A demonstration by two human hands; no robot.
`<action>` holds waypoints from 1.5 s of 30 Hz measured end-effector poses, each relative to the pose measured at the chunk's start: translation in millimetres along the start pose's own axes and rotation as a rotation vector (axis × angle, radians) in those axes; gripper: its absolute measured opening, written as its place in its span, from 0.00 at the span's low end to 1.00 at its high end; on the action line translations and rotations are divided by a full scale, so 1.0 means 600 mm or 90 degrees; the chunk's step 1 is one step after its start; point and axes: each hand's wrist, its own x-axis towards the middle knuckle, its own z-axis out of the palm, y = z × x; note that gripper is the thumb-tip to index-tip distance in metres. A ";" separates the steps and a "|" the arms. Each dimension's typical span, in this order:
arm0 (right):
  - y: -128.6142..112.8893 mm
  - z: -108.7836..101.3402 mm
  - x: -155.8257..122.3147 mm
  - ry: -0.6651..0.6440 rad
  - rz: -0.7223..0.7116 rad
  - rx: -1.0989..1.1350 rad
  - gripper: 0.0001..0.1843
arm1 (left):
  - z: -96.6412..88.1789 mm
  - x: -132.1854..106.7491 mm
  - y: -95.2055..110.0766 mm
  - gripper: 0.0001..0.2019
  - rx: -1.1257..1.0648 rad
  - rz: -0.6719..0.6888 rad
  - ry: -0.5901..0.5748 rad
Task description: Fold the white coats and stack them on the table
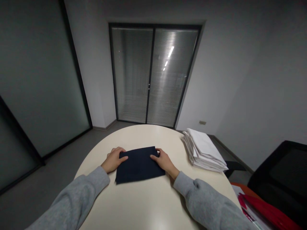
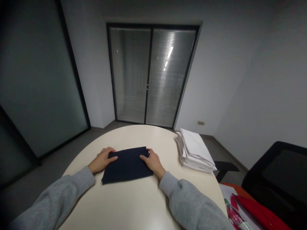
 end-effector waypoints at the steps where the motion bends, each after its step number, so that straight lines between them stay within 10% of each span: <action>1: 0.000 0.001 0.006 -0.005 -0.001 0.006 0.26 | 0.002 0.004 0.007 0.09 0.005 0.001 0.006; 7: -0.030 -0.021 0.051 0.049 -0.043 0.038 0.13 | -0.010 0.071 0.062 0.01 0.017 0.041 0.063; 12: -0.088 -0.099 0.047 0.105 -0.151 0.044 0.18 | -0.080 0.107 0.130 0.05 -0.044 0.095 0.094; 17: -0.087 -0.168 -0.091 -0.078 -0.270 -0.033 0.12 | -0.154 -0.021 0.172 0.08 -0.138 0.217 -0.111; 21: -0.070 -0.194 -0.201 -0.356 -0.282 -0.140 0.28 | -0.165 -0.120 0.176 0.08 -0.132 0.204 -0.382; 27: -0.130 -0.178 -0.148 -0.298 -0.277 -0.144 0.21 | -0.093 -0.024 0.164 0.15 -0.086 0.197 -0.181; 35: -0.071 -0.005 -0.004 -0.093 -0.225 -0.318 0.29 | 0.079 0.076 0.119 0.28 0.079 0.114 -0.087; 41: -0.024 0.022 0.000 -0.090 -0.212 -0.311 0.30 | 0.101 0.072 0.094 0.28 0.100 0.119 -0.096; 45: -0.011 0.024 0.005 0.001 -0.143 -0.307 0.34 | 0.098 0.078 0.079 0.31 0.088 -0.005 0.044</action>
